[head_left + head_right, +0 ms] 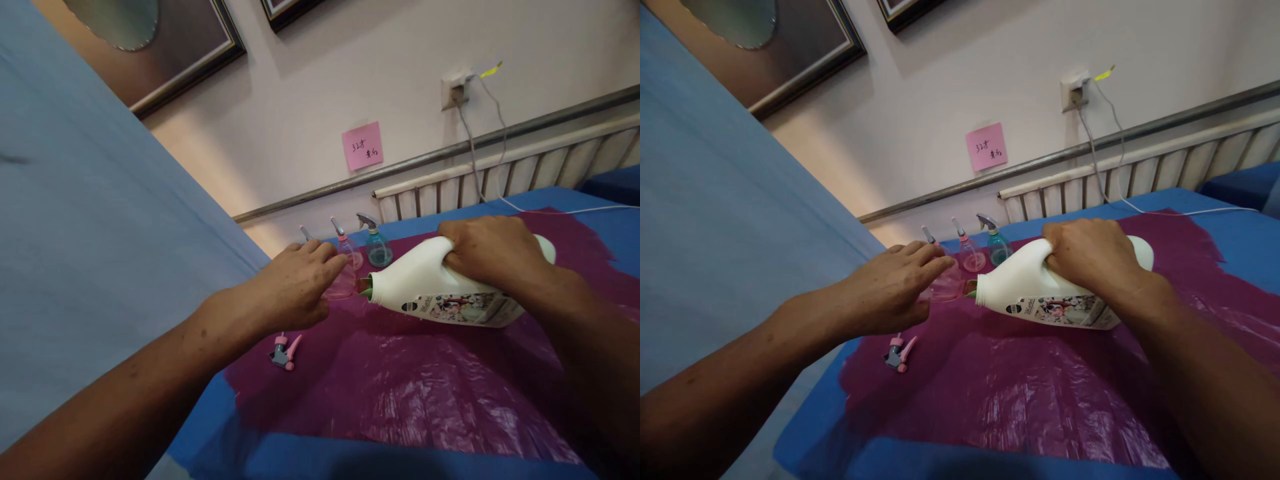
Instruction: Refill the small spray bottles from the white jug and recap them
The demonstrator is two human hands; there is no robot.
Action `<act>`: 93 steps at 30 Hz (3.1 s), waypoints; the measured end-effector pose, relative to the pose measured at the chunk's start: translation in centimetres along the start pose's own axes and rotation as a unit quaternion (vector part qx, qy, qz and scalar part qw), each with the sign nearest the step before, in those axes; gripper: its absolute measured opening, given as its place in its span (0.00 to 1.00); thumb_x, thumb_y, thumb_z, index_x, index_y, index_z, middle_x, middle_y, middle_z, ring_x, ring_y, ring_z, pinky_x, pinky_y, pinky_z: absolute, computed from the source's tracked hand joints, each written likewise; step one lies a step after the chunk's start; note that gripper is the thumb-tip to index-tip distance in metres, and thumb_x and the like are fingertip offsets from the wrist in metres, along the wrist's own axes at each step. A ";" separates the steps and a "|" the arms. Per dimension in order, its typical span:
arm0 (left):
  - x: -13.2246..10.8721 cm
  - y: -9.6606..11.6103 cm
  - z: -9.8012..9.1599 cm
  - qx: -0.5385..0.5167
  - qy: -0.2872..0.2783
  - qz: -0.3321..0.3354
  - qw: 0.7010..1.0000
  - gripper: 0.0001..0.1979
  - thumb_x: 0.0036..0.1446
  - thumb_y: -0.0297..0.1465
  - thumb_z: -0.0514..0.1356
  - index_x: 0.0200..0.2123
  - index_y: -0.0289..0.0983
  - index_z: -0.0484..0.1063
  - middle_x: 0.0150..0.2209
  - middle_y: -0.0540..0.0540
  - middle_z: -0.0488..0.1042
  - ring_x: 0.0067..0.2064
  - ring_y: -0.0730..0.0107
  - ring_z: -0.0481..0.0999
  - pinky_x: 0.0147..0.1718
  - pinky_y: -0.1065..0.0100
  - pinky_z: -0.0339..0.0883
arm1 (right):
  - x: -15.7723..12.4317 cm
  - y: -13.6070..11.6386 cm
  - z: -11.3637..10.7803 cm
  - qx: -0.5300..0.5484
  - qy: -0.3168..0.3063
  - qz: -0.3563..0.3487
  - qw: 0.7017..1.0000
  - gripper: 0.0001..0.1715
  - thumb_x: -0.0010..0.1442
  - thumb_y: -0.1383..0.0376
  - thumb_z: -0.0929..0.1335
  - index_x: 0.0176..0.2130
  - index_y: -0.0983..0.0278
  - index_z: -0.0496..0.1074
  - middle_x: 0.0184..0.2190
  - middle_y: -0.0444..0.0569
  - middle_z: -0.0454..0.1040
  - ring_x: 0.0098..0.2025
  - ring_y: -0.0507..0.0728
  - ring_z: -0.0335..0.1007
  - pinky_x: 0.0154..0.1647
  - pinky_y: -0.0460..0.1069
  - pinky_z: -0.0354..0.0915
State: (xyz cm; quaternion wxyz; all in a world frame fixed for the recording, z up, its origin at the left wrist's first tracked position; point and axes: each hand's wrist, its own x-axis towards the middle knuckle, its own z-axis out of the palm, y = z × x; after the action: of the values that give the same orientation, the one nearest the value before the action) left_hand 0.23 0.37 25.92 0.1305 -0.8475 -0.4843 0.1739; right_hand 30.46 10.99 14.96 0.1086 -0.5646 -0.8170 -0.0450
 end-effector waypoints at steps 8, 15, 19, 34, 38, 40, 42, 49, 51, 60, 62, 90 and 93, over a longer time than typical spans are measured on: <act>0.8 1.2 -1.2 0.097 -0.032 0.003 0.995 0.36 0.54 0.26 0.63 0.68 0.38 0.70 0.62 0.34 0.77 0.59 0.41 0.76 0.55 0.46 0.72 | 0.2 0.1 0.2 0.003 -0.003 -0.001 1.000 0.17 0.66 0.61 0.65 0.47 0.59 0.82 0.39 0.58 0.86 0.36 0.66 0.78 0.34 0.54 0.50; 1.4 1.7 -1.5 0.119 -0.010 0.019 0.993 0.29 0.58 0.25 0.64 0.64 0.40 0.72 0.60 0.35 0.76 0.59 0.42 0.73 0.57 0.46 0.70 | 0.3 0.2 0.1 0.004 -0.004 0.000 1.000 0.17 0.67 0.61 0.65 0.47 0.58 0.82 0.39 0.58 0.86 0.37 0.67 0.79 0.34 0.54 0.54; 1.6 1.8 -1.3 0.124 0.007 0.026 0.992 0.26 0.59 0.24 0.64 0.61 0.40 0.73 0.58 0.34 0.76 0.59 0.41 0.73 0.58 0.45 0.68 | 0.3 0.2 0.0 0.011 -0.007 0.000 1.000 0.17 0.68 0.60 0.65 0.47 0.59 0.82 0.39 0.58 0.86 0.38 0.66 0.79 0.35 0.54 0.54; 1.2 2.0 -1.9 0.169 0.010 0.032 0.985 0.28 0.61 0.25 0.63 0.65 0.38 0.71 0.61 0.35 0.77 0.59 0.44 0.74 0.55 0.49 0.69 | 0.2 0.0 -0.3 0.021 -0.009 0.011 1.000 0.18 0.68 0.59 0.63 0.46 0.60 0.81 0.39 0.59 0.84 0.36 0.63 0.73 0.35 0.55 0.47; 0.7 1.4 -1.5 0.125 -0.004 -0.002 0.992 0.33 0.57 0.23 0.63 0.67 0.36 0.71 0.65 0.33 0.76 0.63 0.41 0.74 0.58 0.47 0.69 | 0.4 0.3 0.0 0.025 -0.006 0.021 0.999 0.17 0.67 0.57 0.63 0.44 0.58 0.80 0.39 0.57 0.83 0.34 0.62 0.70 0.34 0.55 0.47; 0.4 0.9 -1.0 0.089 0.002 -0.022 0.996 0.35 0.57 0.24 0.63 0.69 0.36 0.70 0.67 0.33 0.75 0.66 0.40 0.74 0.61 0.46 0.69 | 0.5 0.6 0.1 0.029 -0.004 0.028 0.999 0.17 0.66 0.57 0.64 0.44 0.57 0.80 0.38 0.56 0.83 0.34 0.61 0.68 0.34 0.55 0.47; 0.0 0.4 -0.4 0.052 0.011 -0.034 0.998 0.37 0.57 0.25 0.63 0.71 0.36 0.68 0.69 0.32 0.74 0.67 0.38 0.74 0.62 0.44 0.70 | 0.6 0.8 0.3 0.032 -0.001 0.038 0.999 0.16 0.65 0.57 0.64 0.43 0.57 0.80 0.37 0.55 0.82 0.33 0.61 0.65 0.33 0.55 0.48; -1.5 -1.2 2.6 -0.104 0.082 -0.044 0.990 0.41 0.61 0.31 0.65 0.76 0.35 0.62 0.72 0.30 0.71 0.70 0.38 0.73 0.67 0.41 0.71 | 0.9 2.0 1.2 0.034 0.022 0.055 0.998 0.17 0.64 0.56 0.65 0.43 0.55 0.82 0.35 0.53 0.81 0.32 0.61 0.65 0.33 0.55 0.48; -1.7 -1.2 3.8 -0.173 0.093 -0.074 0.978 0.43 0.62 0.33 0.66 0.79 0.38 0.59 0.74 0.31 0.69 0.72 0.37 0.72 0.69 0.41 0.71 | 1.1 2.5 1.4 0.038 0.023 0.063 0.997 0.18 0.64 0.55 0.65 0.44 0.55 0.82 0.36 0.54 0.82 0.33 0.62 0.66 0.33 0.55 0.49; 0.1 2.7 9.5 -0.459 0.160 -0.177 0.856 0.43 0.62 0.41 0.72 0.77 0.46 0.63 0.75 0.38 0.69 0.74 0.41 0.72 0.74 0.42 0.68 | 1.5 3.9 1.8 0.073 0.032 0.086 0.993 0.16 0.62 0.55 0.66 0.41 0.55 0.82 0.35 0.54 0.83 0.34 0.63 0.69 0.33 0.54 0.52; 0.9 3.9 10.9 -0.514 0.178 -0.212 0.812 0.43 0.60 0.41 0.73 0.75 0.45 0.64 0.74 0.38 0.71 0.73 0.42 0.74 0.73 0.41 0.68 | 1.6 4.0 1.9 0.072 0.035 0.085 0.993 0.16 0.62 0.54 0.66 0.40 0.55 0.82 0.36 0.54 0.83 0.34 0.62 0.70 0.33 0.54 0.52; 2.2 7.7 19.0 -0.558 0.169 -0.273 0.765 0.43 0.57 0.38 0.73 0.75 0.43 0.67 0.75 0.36 0.71 0.76 0.37 0.70 0.76 0.37 0.61 | 1.5 3.9 2.0 0.082 0.044 0.141 0.986 0.10 0.63 0.66 0.65 0.40 0.57 0.77 0.38 0.54 0.84 0.40 0.65 0.77 0.35 0.53 0.54; 2.3 7.8 19.1 -0.570 0.174 -0.267 0.757 0.43 0.57 0.39 0.73 0.74 0.43 0.69 0.75 0.35 0.71 0.76 0.35 0.70 0.76 0.36 0.62 | 1.5 4.1 2.2 0.085 0.044 0.142 0.985 0.10 0.63 0.67 0.66 0.40 0.56 0.77 0.38 0.53 0.85 0.41 0.66 0.78 0.36 0.53 0.55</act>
State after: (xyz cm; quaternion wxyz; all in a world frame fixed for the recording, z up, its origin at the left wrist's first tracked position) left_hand -0.71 -0.54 5.16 -0.2538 -0.6173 -0.6692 -0.3267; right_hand 33.49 14.27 12.97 0.1975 -0.6609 -0.7238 0.0156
